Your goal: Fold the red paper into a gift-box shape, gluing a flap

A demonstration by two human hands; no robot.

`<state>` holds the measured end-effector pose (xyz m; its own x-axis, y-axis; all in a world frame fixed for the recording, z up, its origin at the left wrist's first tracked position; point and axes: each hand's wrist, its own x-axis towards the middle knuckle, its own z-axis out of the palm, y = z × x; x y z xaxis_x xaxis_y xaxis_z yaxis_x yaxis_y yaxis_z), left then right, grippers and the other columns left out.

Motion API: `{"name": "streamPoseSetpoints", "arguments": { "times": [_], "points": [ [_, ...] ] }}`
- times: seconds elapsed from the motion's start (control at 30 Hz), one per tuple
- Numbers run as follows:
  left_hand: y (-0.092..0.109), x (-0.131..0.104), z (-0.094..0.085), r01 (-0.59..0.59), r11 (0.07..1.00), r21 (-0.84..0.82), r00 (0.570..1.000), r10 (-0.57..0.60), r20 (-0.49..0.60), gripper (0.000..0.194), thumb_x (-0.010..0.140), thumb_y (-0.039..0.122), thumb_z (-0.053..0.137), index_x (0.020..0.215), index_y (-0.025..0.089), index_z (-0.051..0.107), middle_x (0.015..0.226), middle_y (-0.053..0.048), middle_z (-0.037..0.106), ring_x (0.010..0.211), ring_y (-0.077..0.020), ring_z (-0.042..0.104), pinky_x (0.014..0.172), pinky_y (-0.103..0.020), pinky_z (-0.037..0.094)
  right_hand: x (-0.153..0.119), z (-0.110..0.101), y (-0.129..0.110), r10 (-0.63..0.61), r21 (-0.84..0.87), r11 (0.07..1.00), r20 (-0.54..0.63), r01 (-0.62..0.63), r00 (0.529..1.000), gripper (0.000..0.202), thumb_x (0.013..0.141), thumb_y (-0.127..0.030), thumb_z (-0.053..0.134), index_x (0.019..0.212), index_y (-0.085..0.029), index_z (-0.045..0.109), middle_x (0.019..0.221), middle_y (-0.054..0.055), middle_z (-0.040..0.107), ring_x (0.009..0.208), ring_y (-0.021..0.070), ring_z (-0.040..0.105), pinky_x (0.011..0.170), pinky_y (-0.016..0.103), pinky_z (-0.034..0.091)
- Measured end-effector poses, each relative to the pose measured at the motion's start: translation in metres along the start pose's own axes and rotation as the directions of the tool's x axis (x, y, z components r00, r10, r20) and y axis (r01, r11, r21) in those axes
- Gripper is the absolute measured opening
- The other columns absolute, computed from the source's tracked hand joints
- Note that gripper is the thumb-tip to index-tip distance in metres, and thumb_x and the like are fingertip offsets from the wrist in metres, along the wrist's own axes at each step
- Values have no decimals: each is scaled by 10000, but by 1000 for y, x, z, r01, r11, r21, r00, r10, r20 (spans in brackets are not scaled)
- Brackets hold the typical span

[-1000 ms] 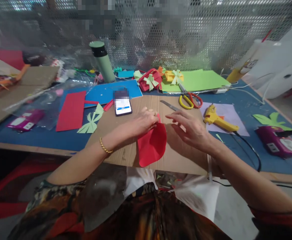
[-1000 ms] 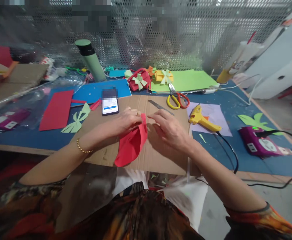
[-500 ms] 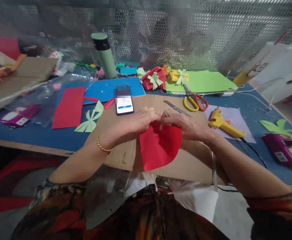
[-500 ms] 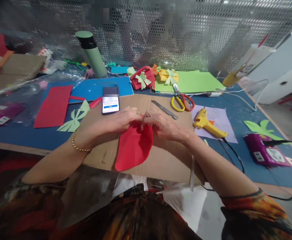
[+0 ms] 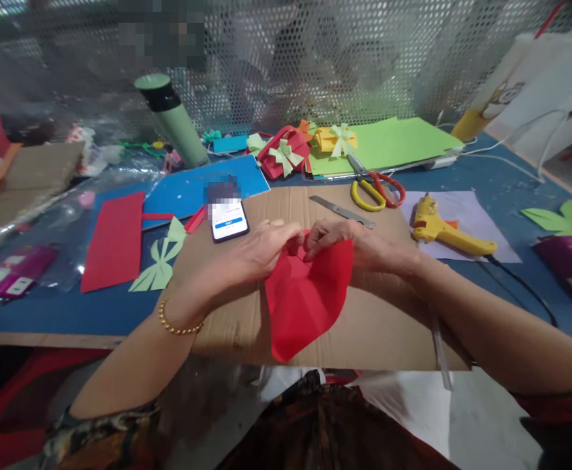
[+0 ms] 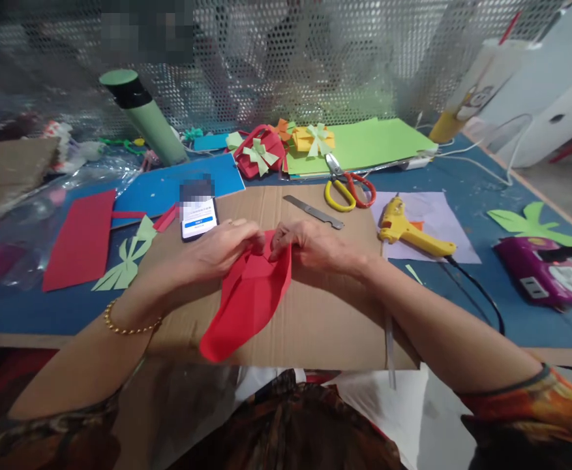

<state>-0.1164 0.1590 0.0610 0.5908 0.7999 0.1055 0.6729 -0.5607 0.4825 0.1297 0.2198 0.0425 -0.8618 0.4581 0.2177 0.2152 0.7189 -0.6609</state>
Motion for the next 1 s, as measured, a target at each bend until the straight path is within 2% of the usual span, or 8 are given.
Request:
{"name": "streamPoseSetpoints", "arguments": {
  "times": [0.1,0.2,0.3,0.4,0.6,0.73,0.87,1.0],
  "points": [
    [5,-4,-9,-57,998,-18,997,56,-53,197,1081,227,418,1052,227,613,1087,-52,668,1020,-209,635,885,-347,503,-1,2,-1,-6,-22,1000,-25,5,1000,226,931,-137,613,901,-208,826,1015,70,746,918,171,686,802,292,551],
    [8,-13,-23,18,997,73,991,-8,-136,267,1068,190,396,1076,205,662,1105,-70,692,1047,-212,651,930,-360,514,-1,5,1,-43,-43,998,-44,41,998,214,925,-129,616,915,-195,819,1000,75,737,910,178,681,801,305,548],
    [11,-23,-32,92,988,124,996,-92,-10,256,1046,206,457,989,207,707,1054,-59,718,975,-208,669,865,-344,525,-1,6,4,-68,-48,997,-47,66,997,216,919,-139,614,909,-228,811,967,50,729,876,179,674,777,312,550],
    [13,-30,-29,76,987,142,987,-95,131,314,1040,165,424,974,200,728,1080,-73,721,975,-205,677,856,-340,529,-1,6,4,-75,-58,996,-39,72,996,251,915,-117,589,913,-228,814,967,54,728,875,186,673,771,319,548],
    [15,-35,-27,63,991,114,974,-86,210,355,1081,159,382,1179,223,717,1207,-79,696,1144,-215,652,985,-354,516,-1,8,-3,-159,-81,985,-62,154,985,278,906,-56,567,926,-203,801,1042,75,749,964,197,689,837,338,553],
    [15,-39,-29,39,991,127,955,-75,289,283,1093,228,438,1127,199,717,1285,-102,676,1197,-229,640,1040,-357,502,1,10,-3,-199,-40,980,-48,197,979,322,924,-14,533,962,-198,796,1029,75,762,958,186,696,868,342,563],
    [15,-44,-17,50,988,146,960,-88,264,296,1095,306,438,1202,208,696,1345,-131,643,1203,-265,625,1036,-401,511,2,11,-3,-177,-37,984,-31,176,984,330,942,-25,542,992,-217,806,1010,70,757,935,187,679,864,345,557],
    [17,-49,-3,222,968,121,954,-241,178,385,1127,431,345,1302,243,631,1301,-123,651,1233,-288,598,971,-405,529,2,11,-6,-125,-70,990,-15,123,992,362,969,-62,544,1110,-251,818,1034,73,737,941,199,666,819,340,542]
  ]
}}
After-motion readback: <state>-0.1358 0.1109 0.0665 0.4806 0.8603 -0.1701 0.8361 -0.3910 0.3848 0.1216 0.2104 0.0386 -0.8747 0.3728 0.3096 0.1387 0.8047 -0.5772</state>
